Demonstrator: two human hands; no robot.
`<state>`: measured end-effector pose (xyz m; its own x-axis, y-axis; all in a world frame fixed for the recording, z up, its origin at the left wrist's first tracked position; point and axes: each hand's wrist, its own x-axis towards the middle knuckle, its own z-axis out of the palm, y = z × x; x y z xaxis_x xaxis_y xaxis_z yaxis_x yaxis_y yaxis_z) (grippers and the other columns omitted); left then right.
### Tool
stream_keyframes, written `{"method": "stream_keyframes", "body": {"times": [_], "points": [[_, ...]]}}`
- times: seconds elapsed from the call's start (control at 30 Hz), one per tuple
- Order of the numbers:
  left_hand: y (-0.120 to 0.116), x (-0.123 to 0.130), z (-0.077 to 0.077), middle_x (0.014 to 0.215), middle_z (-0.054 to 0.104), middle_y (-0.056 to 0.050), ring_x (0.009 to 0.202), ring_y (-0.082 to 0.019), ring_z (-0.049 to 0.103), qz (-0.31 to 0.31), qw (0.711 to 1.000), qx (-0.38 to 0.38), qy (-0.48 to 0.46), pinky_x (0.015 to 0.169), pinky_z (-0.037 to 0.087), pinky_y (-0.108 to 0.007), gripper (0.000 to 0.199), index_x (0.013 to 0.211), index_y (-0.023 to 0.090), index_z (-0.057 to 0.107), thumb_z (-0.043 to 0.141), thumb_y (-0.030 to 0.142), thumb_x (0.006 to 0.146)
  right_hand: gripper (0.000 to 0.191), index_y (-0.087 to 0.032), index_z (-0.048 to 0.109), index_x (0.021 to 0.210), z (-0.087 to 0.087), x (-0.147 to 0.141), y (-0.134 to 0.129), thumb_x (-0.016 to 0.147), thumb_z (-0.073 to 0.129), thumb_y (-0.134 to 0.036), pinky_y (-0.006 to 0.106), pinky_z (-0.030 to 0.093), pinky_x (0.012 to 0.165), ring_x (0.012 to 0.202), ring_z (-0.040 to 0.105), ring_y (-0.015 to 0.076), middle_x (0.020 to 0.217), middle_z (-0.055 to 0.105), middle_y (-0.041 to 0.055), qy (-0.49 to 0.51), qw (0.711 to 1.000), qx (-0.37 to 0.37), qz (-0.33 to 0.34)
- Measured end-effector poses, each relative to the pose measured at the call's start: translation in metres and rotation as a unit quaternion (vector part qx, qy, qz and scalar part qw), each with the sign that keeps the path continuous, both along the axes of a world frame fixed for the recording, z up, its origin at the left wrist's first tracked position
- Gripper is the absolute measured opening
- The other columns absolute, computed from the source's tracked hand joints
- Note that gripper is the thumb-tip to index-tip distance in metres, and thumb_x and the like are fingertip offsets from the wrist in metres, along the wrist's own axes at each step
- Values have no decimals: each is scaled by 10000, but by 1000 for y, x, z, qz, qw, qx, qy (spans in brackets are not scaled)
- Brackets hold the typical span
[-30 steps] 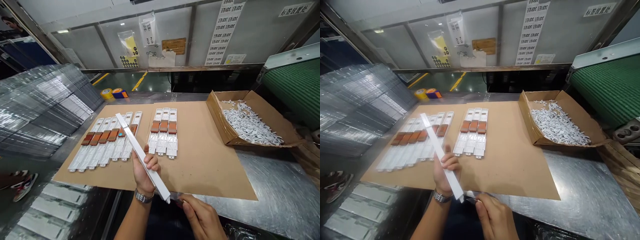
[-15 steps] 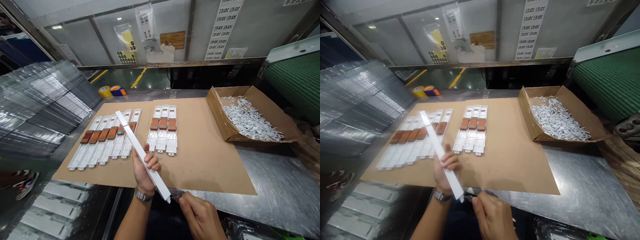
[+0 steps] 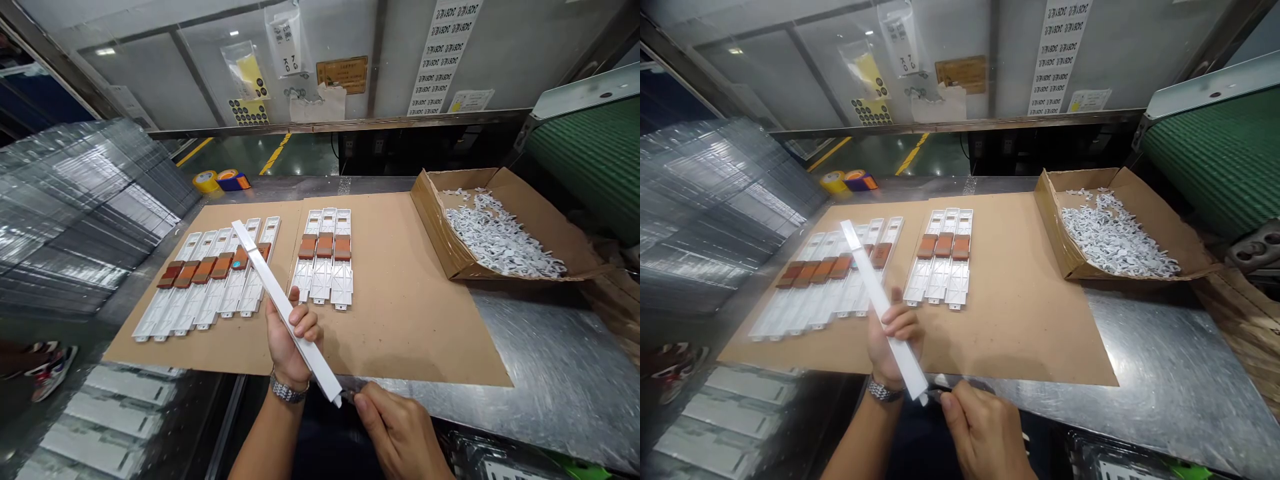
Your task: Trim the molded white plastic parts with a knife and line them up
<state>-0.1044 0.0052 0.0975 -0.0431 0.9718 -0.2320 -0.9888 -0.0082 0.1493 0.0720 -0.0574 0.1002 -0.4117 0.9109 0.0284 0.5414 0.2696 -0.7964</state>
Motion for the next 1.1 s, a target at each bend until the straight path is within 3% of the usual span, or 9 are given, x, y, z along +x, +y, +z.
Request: {"method": "stream_keyframes", "body": {"times": [0.47,0.67,0.77,0.87,0.97,1.03,1.1], "points": [[-1,4,0,530,448,63,417,-42,410,6,1000,-6,13,401,348,-141,485,1024,157,578,268,516,920,366,-212,392,639,-2,4,-2,962,325,-370,213,290,484,485,459,95,559,469,-44,3,1000,-14,10],[1,2,1,529,417,64,413,-45,370,8,999,-10,37,403,337,-146,483,1031,166,582,263,512,920,383,-209,392,622,-4,1,-6,961,323,-374,221,265,457,449,443,86,531,458,-50,-6,1000,17,22],[5,1,3,541,414,56,433,-56,391,9,999,-15,50,419,373,-158,465,1019,173,593,284,505,914,427,-204,394,597,-8,-2,-8,961,304,-407,232,243,441,433,438,89,508,460,-49,3,999,36,40],[6,0,7,625,491,19,534,-98,488,16,997,-20,75,522,471,-234,440,1084,203,583,320,503,897,440,-204,452,606,-10,1,-10,960,301,-417,209,308,469,479,469,97,536,482,-42,67,996,-16,54],[-2,-1,9,866,614,-55,798,-204,600,41,987,-47,150,735,518,-407,424,1141,225,561,420,502,854,303,-235,614,871,-9,12,-9,946,359,-381,209,444,638,696,581,138,760,610,-2,126,991,-53,-3],[-9,-2,9,1011,632,-98,944,-272,595,27,975,-64,212,818,493,-479,403,1115,195,575,541,448,803,289,-277,585,1129,-9,18,-9,941,379,-353,234,470,748,854,594,159,937,626,25,134,989,-43,-54],[-16,-2,9,1042,639,-112,980,-285,595,0,962,-69,264,830,494,-467,393,1091,182,577,649,360,748,340,-312,507,1257,-10,22,-9,945,373,-322,235,480,765,892,586,158,976,608,30,134,988,-23,-77]]}}
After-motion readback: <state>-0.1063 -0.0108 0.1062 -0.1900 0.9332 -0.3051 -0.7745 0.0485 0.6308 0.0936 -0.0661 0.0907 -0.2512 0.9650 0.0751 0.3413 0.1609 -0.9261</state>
